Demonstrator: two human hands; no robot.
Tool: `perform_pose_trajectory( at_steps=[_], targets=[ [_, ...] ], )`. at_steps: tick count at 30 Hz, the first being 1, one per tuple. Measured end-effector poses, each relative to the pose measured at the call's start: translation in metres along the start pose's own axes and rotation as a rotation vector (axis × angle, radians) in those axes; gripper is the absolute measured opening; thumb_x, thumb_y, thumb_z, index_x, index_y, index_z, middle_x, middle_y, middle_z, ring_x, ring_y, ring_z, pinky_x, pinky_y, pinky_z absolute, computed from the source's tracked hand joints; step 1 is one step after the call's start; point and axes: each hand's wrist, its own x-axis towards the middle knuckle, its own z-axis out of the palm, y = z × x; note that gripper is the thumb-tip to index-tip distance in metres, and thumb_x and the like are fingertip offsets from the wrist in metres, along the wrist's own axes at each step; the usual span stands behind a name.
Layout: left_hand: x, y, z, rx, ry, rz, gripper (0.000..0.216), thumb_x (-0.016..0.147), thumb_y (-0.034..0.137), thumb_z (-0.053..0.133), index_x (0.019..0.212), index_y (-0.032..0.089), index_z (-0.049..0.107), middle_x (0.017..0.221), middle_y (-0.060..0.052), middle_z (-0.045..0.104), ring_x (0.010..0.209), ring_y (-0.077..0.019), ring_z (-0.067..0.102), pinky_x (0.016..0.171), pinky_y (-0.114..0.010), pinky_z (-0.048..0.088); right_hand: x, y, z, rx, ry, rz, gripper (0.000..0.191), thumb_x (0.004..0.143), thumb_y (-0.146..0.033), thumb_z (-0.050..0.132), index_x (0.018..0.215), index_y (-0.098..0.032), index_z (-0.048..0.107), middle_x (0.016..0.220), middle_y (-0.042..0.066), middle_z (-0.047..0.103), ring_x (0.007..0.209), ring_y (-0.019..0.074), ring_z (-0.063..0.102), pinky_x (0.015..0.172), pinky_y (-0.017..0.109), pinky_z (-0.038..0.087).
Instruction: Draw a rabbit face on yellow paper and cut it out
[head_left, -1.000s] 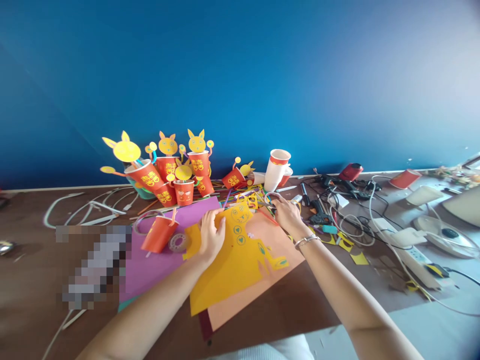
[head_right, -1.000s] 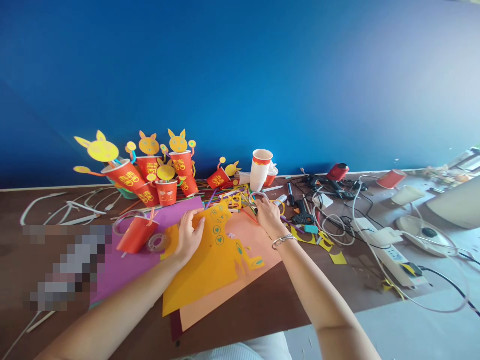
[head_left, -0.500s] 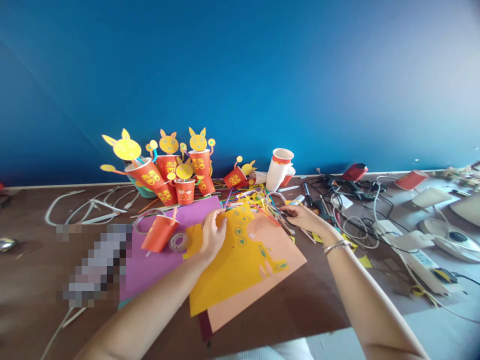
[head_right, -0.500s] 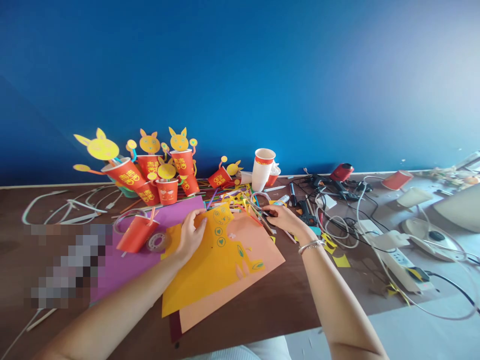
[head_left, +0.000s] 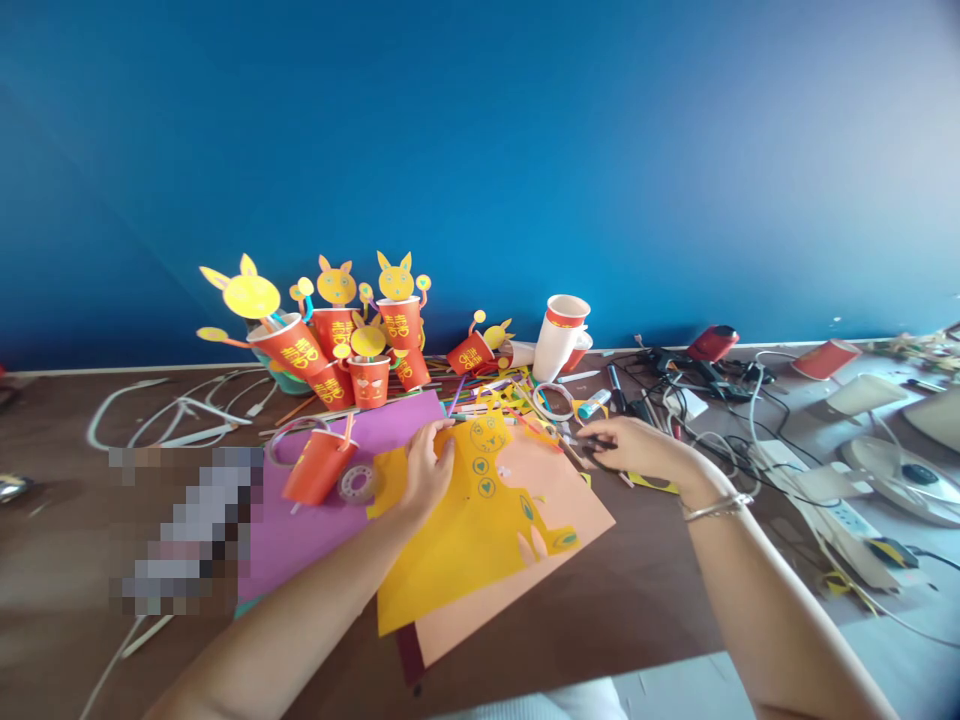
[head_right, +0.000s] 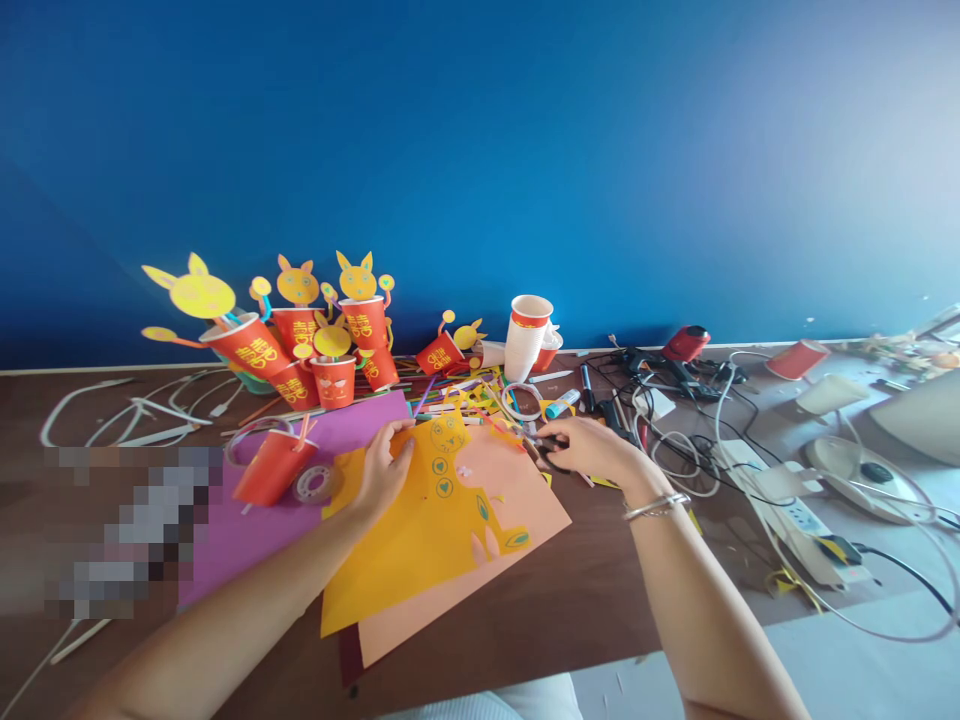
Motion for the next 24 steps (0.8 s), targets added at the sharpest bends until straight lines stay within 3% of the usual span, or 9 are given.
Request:
perform_pose_trajectory(
  at_steps=[2, 5, 9, 16, 24],
  targets=[
    [0.000, 0.001, 0.000, -0.013, 0.006, -0.003, 0.020, 0.081, 0.023, 0.051, 0.099, 0.020, 0.058, 0.102, -0.008, 0.067, 0.101, -0.0241, 0.060, 0.091, -0.042, 0.045, 0.000, 0.000, 0.007, 0.216, -0.163, -0.164, 0.038, 0.069, -0.034, 0.066, 0.104, -0.020, 0.069, 0.075, 0.002, 0.066, 0.065, 0.0147, 0.056, 0.059, 0.023, 0.041],
    [-0.001, 0.002, 0.000, -0.027, 0.009, 0.006, 0.019, 0.082, 0.023, 0.050, 0.099, 0.020, 0.058, 0.102, -0.009, 0.067, 0.101, -0.0238, 0.061, 0.092, -0.042, 0.045, 0.001, -0.009, 0.020, 0.349, -0.254, -0.289, 0.033, 0.070, -0.033, 0.065, 0.100, -0.018, 0.070, 0.079, 0.002, 0.066, 0.066, 0.0131, 0.054, 0.059, 0.023, 0.042],
    [-0.001, 0.003, 0.000, -0.035, 0.009, 0.017, 0.019, 0.082, 0.023, 0.050, 0.098, 0.020, 0.059, 0.102, -0.009, 0.067, 0.099, -0.0238, 0.062, 0.091, -0.042, 0.046, 0.007, -0.023, 0.032, 0.380, -0.312, -0.294, 0.027, 0.075, -0.031, 0.059, 0.097, -0.019, 0.070, 0.077, 0.002, 0.064, 0.062, 0.0116, 0.050, 0.054, 0.022, 0.038],
    [-0.001, 0.000, 0.001, -0.057, -0.009, 0.039, 0.020, 0.081, 0.021, 0.050, 0.099, 0.019, 0.059, 0.101, -0.010, 0.067, 0.098, -0.0240, 0.062, 0.088, -0.041, 0.048, 0.023, -0.027, 0.048, 0.429, -0.380, -0.314, 0.041, 0.070, -0.043, 0.070, 0.100, -0.014, 0.069, 0.076, 0.002, 0.059, 0.064, 0.0111, 0.047, 0.056, 0.022, 0.037],
    [-0.002, 0.001, 0.001, -0.074, -0.017, 0.050, 0.019, 0.082, 0.020, 0.050, 0.099, 0.019, 0.059, 0.101, -0.009, 0.067, 0.098, -0.0233, 0.062, 0.089, -0.041, 0.048, 0.025, -0.035, 0.054, 0.520, -0.410, -0.301, 0.038, 0.077, -0.031, 0.062, 0.111, -0.016, 0.066, 0.078, 0.003, 0.061, 0.060, 0.0093, 0.046, 0.050, 0.020, 0.033]
  ],
)
